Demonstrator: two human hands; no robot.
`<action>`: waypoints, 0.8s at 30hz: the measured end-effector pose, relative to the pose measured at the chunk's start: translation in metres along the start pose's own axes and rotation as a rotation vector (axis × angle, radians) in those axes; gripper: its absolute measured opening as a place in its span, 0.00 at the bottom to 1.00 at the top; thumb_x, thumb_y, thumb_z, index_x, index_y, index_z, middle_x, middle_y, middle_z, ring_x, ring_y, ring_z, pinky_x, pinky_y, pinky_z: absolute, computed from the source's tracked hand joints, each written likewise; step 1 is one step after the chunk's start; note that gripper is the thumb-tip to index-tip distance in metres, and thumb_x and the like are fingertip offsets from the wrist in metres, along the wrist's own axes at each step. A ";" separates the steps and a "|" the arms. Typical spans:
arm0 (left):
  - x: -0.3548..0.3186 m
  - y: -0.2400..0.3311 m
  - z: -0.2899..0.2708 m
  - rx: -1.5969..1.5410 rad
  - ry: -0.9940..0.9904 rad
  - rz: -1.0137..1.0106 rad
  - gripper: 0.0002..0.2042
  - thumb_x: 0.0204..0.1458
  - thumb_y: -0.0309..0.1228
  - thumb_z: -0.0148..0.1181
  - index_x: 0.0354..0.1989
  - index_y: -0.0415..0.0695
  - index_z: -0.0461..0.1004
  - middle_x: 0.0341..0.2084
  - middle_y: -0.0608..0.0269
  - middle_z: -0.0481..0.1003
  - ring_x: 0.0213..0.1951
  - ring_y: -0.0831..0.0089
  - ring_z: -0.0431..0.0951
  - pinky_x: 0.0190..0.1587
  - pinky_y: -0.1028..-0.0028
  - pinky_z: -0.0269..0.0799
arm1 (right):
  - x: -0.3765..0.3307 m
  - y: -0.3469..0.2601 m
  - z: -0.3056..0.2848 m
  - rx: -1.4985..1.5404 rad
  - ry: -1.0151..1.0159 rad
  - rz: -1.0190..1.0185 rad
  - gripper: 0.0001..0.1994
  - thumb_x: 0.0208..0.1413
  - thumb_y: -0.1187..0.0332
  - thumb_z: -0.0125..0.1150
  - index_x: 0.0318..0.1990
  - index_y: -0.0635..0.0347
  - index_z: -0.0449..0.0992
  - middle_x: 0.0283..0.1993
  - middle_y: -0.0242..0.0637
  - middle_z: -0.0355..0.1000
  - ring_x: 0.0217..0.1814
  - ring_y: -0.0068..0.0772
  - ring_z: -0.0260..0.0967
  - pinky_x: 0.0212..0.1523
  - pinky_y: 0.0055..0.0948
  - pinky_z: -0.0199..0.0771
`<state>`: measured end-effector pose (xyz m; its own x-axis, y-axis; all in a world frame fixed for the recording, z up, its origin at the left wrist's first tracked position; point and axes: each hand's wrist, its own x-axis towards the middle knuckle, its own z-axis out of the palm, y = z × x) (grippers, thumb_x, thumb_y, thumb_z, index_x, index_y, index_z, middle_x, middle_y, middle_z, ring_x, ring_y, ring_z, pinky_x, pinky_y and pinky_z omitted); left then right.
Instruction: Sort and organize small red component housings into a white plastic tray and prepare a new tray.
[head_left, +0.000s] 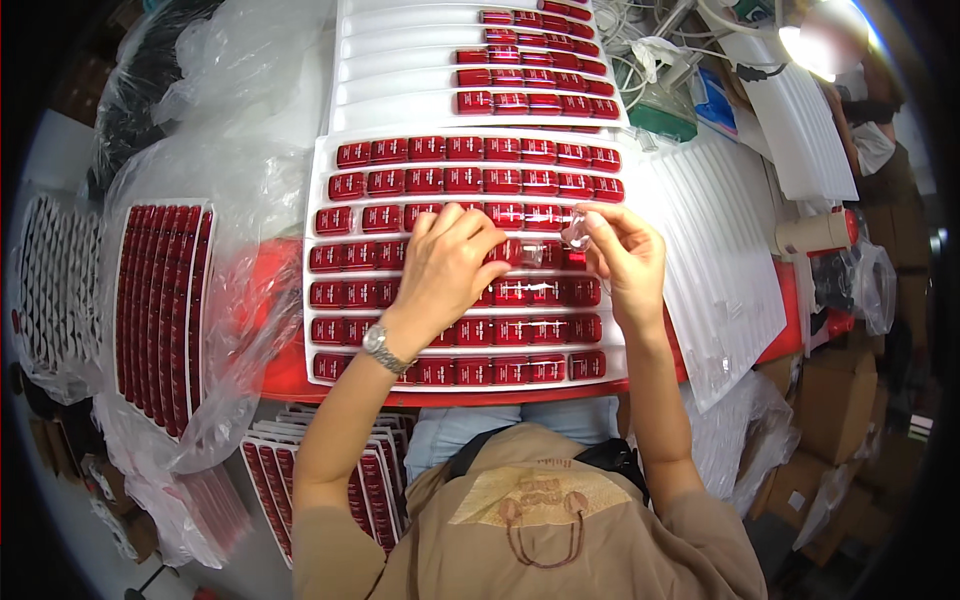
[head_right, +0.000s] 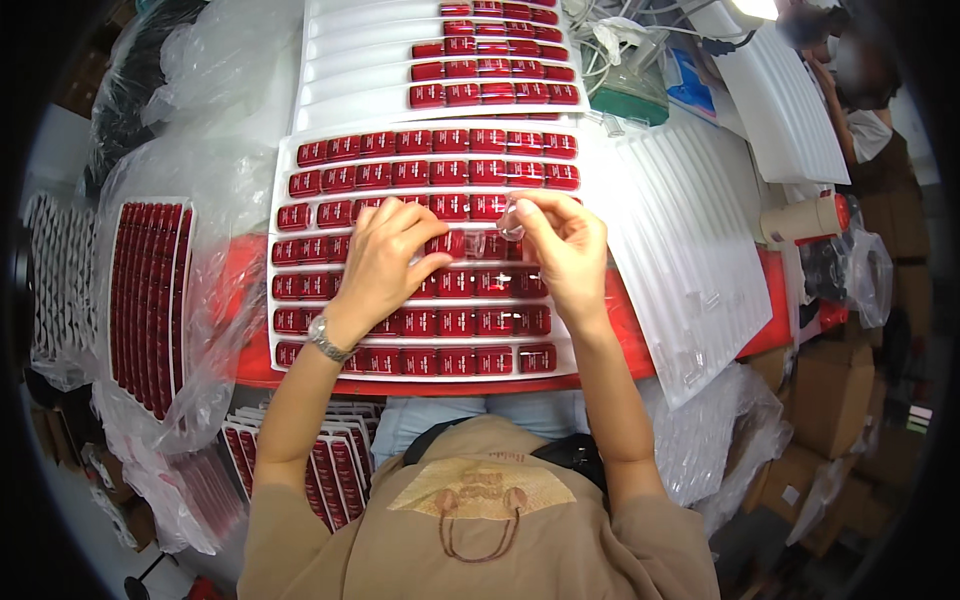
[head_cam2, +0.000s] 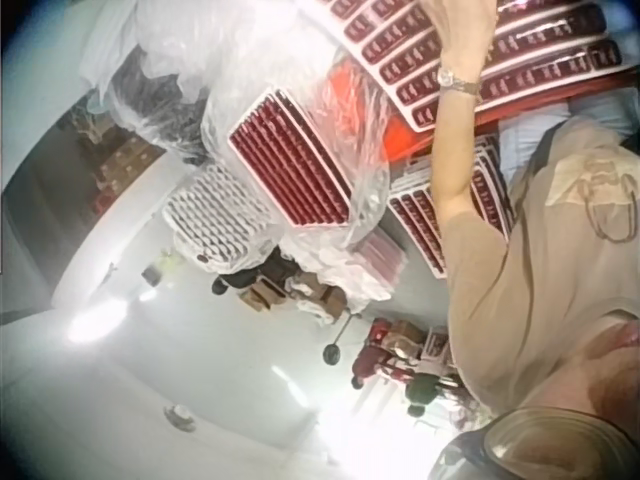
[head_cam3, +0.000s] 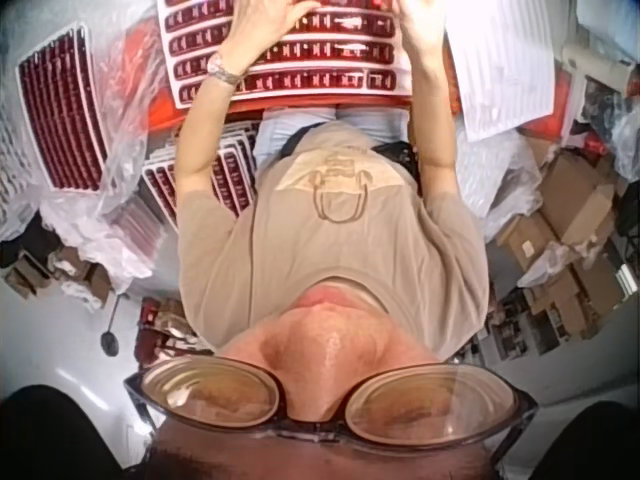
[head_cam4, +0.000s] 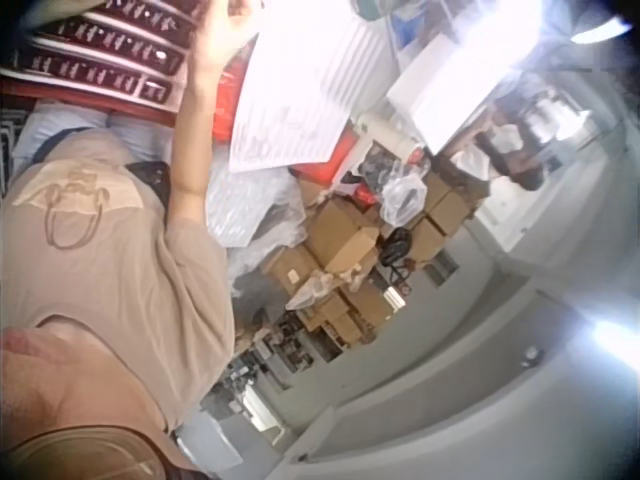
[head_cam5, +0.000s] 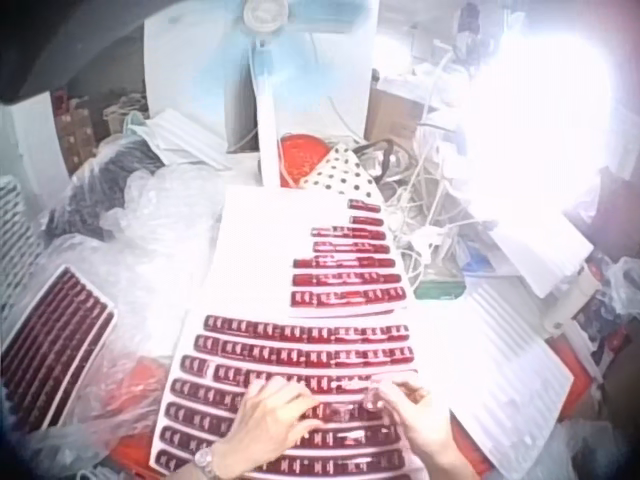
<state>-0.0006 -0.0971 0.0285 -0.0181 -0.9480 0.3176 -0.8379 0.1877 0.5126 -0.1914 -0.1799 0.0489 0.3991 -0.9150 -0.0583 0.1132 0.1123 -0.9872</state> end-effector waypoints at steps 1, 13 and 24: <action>-0.005 -0.003 -0.006 0.005 0.013 0.017 0.17 0.36 0.34 0.70 0.36 0.41 0.77 0.33 0.64 0.73 0.38 0.68 0.70 0.41 0.68 0.61 | -0.001 0.001 -0.007 0.041 -0.024 0.020 0.09 0.57 0.73 0.56 0.43 0.67 0.76 0.30 0.36 0.76 0.20 0.11 0.62 0.19 0.10 0.59; -0.035 -0.003 -0.032 -0.478 0.066 -0.204 0.16 0.43 0.28 0.67 0.41 0.40 0.74 0.34 0.59 0.74 0.40 0.67 0.73 0.46 0.71 0.69 | -0.036 -0.004 0.054 -0.078 0.059 -0.196 0.10 0.53 0.77 0.60 0.43 0.69 0.77 0.35 0.39 0.78 0.25 0.16 0.71 0.22 0.16 0.69; -0.029 -0.018 -0.039 -0.273 0.180 -0.126 0.15 0.41 0.21 0.65 0.40 0.38 0.74 0.37 0.56 0.72 0.42 0.62 0.74 0.45 0.69 0.69 | -0.016 0.000 0.009 -1.124 0.047 -0.276 0.10 0.46 0.63 0.66 0.24 0.61 0.78 0.22 0.39 0.72 0.22 0.38 0.71 0.24 0.35 0.69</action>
<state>0.0366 -0.0633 0.0409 0.1925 -0.9123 0.3614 -0.6506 0.1571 0.7430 -0.1892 -0.1613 0.0510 0.4499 -0.8709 0.1977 -0.6911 -0.4797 -0.5406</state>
